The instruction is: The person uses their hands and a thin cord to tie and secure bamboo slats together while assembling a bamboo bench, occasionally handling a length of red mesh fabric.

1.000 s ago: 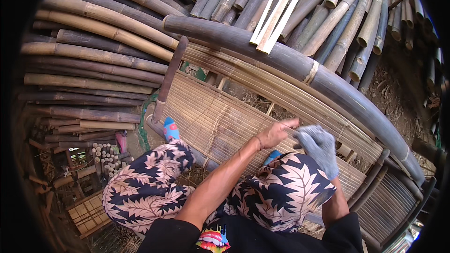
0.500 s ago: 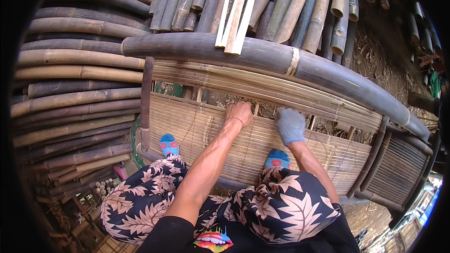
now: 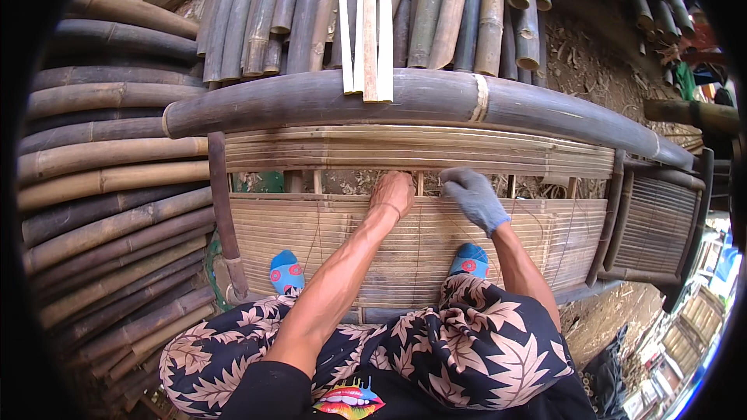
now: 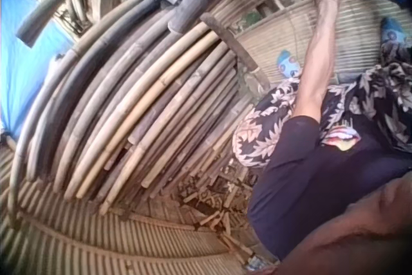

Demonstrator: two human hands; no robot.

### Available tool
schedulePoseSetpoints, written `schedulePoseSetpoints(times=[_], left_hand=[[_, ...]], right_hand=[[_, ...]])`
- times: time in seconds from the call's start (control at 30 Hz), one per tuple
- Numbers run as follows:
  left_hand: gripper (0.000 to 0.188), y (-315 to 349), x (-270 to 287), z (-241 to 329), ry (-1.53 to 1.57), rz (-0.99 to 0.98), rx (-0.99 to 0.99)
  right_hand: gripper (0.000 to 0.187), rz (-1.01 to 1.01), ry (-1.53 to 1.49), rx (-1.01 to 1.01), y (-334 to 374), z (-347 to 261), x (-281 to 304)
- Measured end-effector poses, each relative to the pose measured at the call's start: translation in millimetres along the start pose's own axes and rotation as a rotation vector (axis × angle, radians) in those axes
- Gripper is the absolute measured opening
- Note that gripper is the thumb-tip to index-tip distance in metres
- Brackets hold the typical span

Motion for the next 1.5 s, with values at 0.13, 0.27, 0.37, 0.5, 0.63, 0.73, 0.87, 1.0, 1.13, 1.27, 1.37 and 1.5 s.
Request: schedulePoseSetpoints(times=[0.13, 0.27, 0.37, 0.5, 0.63, 0.73, 0.87, 1.0, 1.13, 1.27, 1.37, 1.5], left_hand=[[0.019, 36, -1, -10, 0.121, 0.378, -0.301], [0.019, 48, -4, 6, 0.179, 0.085, -0.314], [0.023, 54, -21, 13, 0.070, -0.063, -0.418], [0.027, 92, -14, 64, 0.137, -0.263, -0.584], [0.027, 147, 28, 108, 0.376, -0.534, -0.771], [0.024, 204, 68, 139, 0.514, -0.610, -1.021], [0.023, 223, 106, 149, 0.460, -0.512, -1.078], [0.022, 209, 133, 133, 0.504, -0.435, -1.058], [0.024, 147, 188, 107, 0.569, -0.288, -0.908], [0.025, 91, 242, 42, 0.616, -0.003, -0.761], [0.020, 82, 249, 10, 0.640, -0.144, -0.627], [0.016, 85, 202, 0, 0.593, -0.571, -0.371]], right_hand=[[0.049, 0.411, -1.196, -0.070, 81, -30, 117], [0.036, 1.043, -1.053, 0.435, 242, 20, 291], [0.034, 1.206, -0.478, -0.402, 321, 34, 306], [0.038, 0.730, 0.082, -0.859, 275, -35, 183], [0.049, 0.791, -0.141, -0.818, 251, -104, 108], [0.048, 0.894, 0.371, -0.877, 305, -93, 154], [0.060, 0.995, 0.411, -0.035, 303, -175, 111], [0.058, 0.781, -0.492, 0.005, 255, -185, 14], [0.014, 0.389, 0.404, -0.022, 242, -148, 35], [0.033, 0.586, 1.296, -0.272, 337, -18, 163], [0.026, 0.433, 1.530, -0.990, 532, 89, 270], [0.051, 0.286, 1.105, -1.255, 515, 106, 206]])
Point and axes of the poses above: each hand's wrist, its own y-axis away from the middle knuckle, its own x-axis out of the back of the hand, z = x × y, the point moved 2 cm from there along -y, towards the middle knuckle, and after that the axes turned 3 degrees about z, right-handed, at the moved point
